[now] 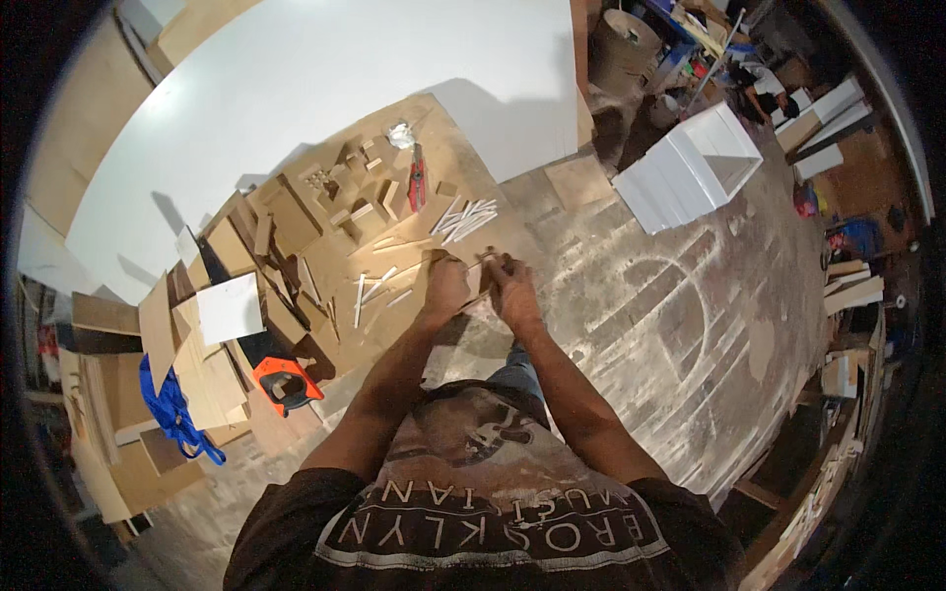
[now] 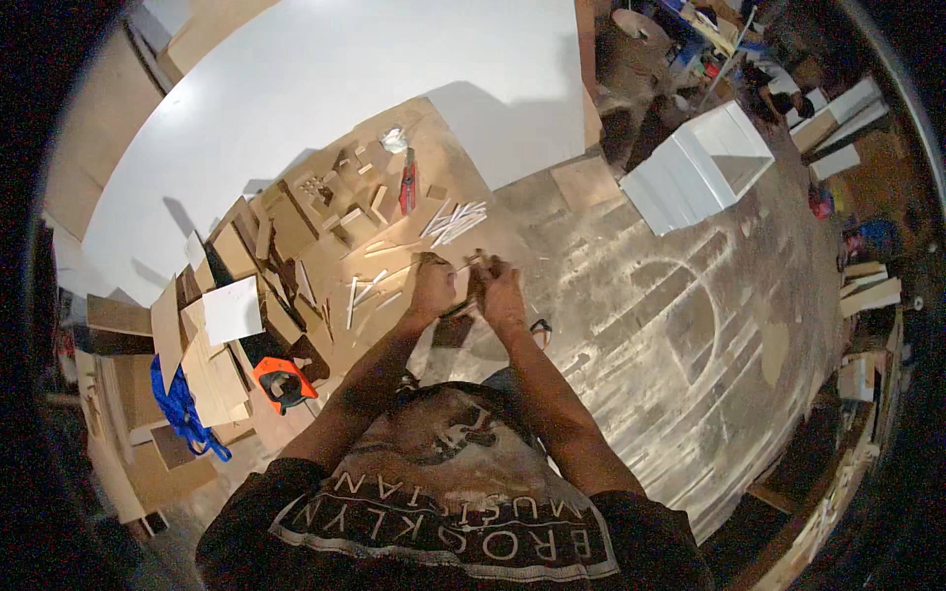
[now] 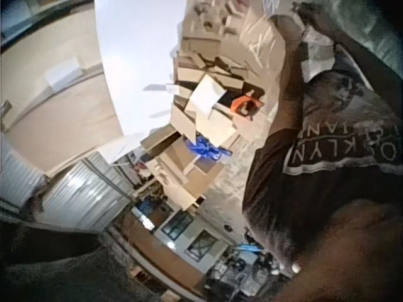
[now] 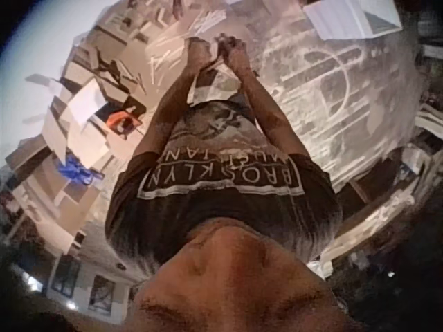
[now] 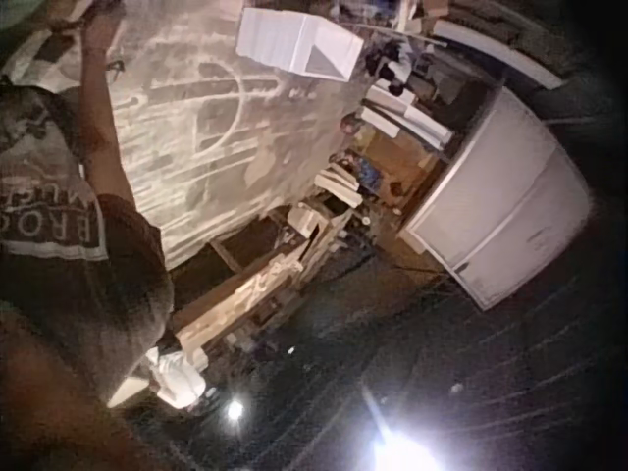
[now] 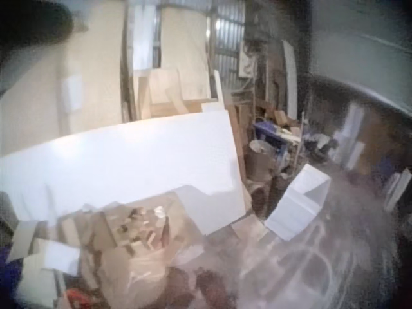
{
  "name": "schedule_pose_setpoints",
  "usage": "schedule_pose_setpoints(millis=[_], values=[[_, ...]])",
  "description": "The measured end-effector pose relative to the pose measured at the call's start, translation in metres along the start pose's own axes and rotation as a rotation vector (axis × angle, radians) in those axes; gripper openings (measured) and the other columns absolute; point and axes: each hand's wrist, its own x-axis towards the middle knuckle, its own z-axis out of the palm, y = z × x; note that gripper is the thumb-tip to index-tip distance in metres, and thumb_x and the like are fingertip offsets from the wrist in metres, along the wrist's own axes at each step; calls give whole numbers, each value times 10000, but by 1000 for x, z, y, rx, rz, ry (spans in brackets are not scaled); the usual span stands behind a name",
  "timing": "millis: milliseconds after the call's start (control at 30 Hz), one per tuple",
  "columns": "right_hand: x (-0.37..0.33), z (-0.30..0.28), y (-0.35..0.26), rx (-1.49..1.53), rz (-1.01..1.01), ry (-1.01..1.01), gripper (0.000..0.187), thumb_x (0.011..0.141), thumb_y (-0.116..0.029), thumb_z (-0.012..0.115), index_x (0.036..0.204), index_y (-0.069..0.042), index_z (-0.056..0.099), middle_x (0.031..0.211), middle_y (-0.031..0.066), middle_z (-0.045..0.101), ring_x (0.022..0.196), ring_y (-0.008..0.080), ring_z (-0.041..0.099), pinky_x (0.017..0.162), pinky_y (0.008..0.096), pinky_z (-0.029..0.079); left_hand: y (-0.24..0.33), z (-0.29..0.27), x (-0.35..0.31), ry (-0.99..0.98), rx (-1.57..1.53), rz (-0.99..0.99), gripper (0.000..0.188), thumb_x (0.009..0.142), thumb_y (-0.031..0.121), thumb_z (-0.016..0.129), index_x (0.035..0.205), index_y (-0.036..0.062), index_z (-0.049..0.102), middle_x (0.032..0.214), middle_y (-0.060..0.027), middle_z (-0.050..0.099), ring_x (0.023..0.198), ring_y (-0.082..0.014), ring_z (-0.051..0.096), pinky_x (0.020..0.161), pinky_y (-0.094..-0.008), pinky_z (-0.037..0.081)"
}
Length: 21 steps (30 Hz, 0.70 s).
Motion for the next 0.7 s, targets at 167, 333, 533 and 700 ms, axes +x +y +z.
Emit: schedule_pose_setpoints(millis=[167, 333, 533, 700], values=[[7, 2, 7, 77, 43, -90, 542, 878, -96, 650, 1415, -123, 586, 1373, 284, 554, 1191, 451, 527, 1044, 566, 407, 26, -5, 3, 0, -45, -30, 80, 761, 14, 627, 735, -38, 681, 801, -271, 653, 883, -461, 646, 815, -522, 501], [30, -10, 12, -19, 217, -195, 570, 905, -128, 648, 1467, -149, 557, 1356, 266, 557, 1179, 422, 521, 1041, 537, 419, 3, -3, 2, -58, 78, 0, 87, 765, 5, 624, 785, -41, 696, 864, -290, 665, 915, -480, 647, 851, -529, 501], [15, 6, 8, -53, -126, -125, 596, 949, -135, 602, 1530, -172, 477, 1424, 186, 535, 1180, 391, 515, 1044, 528, 417, 8, -5, 2, -71, 58, 4, 117, 760, 14, 640, 848, -36, 699, 963, -274, 688, 1000, -447, 650, 876, -525, 503], [21, -4, -11, -26, -128, -67, 601, 944, -130, 596, 1529, -175, 468, 1480, 153, 517, 1183, 384, 512, 1026, 538, 419, -2, -9, -4, 6, 42, 82, 191, 736, 38, 664, 906, -29, 719, 1001, -220, 713, 1036, -409, 648, 909, -518, 501]])
